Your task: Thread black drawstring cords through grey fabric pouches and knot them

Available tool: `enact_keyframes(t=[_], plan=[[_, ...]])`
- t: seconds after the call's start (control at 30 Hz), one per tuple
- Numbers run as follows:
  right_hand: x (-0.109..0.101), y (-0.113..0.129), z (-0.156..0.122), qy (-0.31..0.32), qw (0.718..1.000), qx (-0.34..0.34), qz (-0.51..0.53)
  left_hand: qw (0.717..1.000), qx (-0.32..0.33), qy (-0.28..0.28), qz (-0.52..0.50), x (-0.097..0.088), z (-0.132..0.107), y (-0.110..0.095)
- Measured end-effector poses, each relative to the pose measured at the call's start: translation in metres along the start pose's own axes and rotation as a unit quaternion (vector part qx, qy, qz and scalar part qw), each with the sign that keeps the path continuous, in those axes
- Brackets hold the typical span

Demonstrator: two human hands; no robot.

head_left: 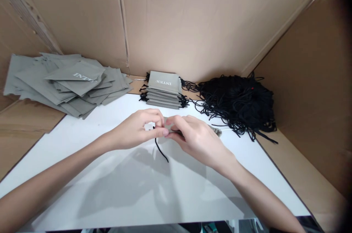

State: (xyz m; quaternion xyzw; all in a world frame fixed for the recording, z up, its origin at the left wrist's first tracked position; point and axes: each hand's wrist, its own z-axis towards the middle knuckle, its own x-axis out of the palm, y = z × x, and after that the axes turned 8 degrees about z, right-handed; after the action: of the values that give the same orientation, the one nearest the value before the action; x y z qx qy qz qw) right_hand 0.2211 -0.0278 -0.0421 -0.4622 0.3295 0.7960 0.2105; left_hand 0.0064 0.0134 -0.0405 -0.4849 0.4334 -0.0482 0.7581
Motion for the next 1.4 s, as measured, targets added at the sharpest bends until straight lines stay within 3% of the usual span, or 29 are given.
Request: enact_keyframes(t=[0.07,0.17,0.3,0.37,0.47,0.57,0.73,0.97,1.1,1.27,1.33,1.4], plan=[[0.001,0.001,0.001,0.006,1.000,0.007,0.025,1.000,0.003,0.020,-0.012,-0.003,0.000,0.001],[-0.004,0.001,0.004,-0.025,0.995,0.019,0.092,0.989,0.003,-0.001,-0.149,0.001,0.002,0.012],[-0.014,0.000,0.003,-0.054,0.987,0.043,0.144,0.936,-0.017,-0.046,-0.348,0.008,0.005,0.022],[-0.016,-0.001,0.001,-0.046,0.989,0.048,0.129,0.952,-0.020,-0.029,-0.305,0.006,0.004,0.019],[-0.013,-0.002,-0.001,-0.016,0.994,0.044,0.095,0.993,-0.006,-0.004,-0.118,-0.005,0.002,0.008],[-0.011,-0.004,0.001,-0.011,0.995,0.049,0.090,0.999,-0.014,0.002,-0.033,-0.014,0.000,0.001],[-0.012,-0.006,0.007,-0.024,0.990,0.066,0.126,0.997,-0.047,-0.051,-0.016,-0.019,0.000,0.002],[-0.002,-0.005,0.008,0.004,0.986,0.067,0.155,0.994,-0.038,-0.087,0.044,-0.005,-0.003,-0.008],[-0.001,-0.004,0.009,-0.014,0.977,0.090,0.192,0.986,-0.050,-0.146,-0.065,0.008,-0.002,-0.002],[-0.004,-0.005,0.011,-0.012,0.973,0.114,0.201,0.963,-0.062,-0.179,-0.191,0.024,0.004,0.010],[-0.004,-0.006,0.011,-0.001,0.974,0.117,0.193,0.968,-0.055,-0.185,-0.159,0.024,0.004,0.011],[-0.003,-0.005,0.010,0.025,0.975,0.118,0.186,0.987,-0.029,-0.155,-0.044,0.017,0.003,0.011]])
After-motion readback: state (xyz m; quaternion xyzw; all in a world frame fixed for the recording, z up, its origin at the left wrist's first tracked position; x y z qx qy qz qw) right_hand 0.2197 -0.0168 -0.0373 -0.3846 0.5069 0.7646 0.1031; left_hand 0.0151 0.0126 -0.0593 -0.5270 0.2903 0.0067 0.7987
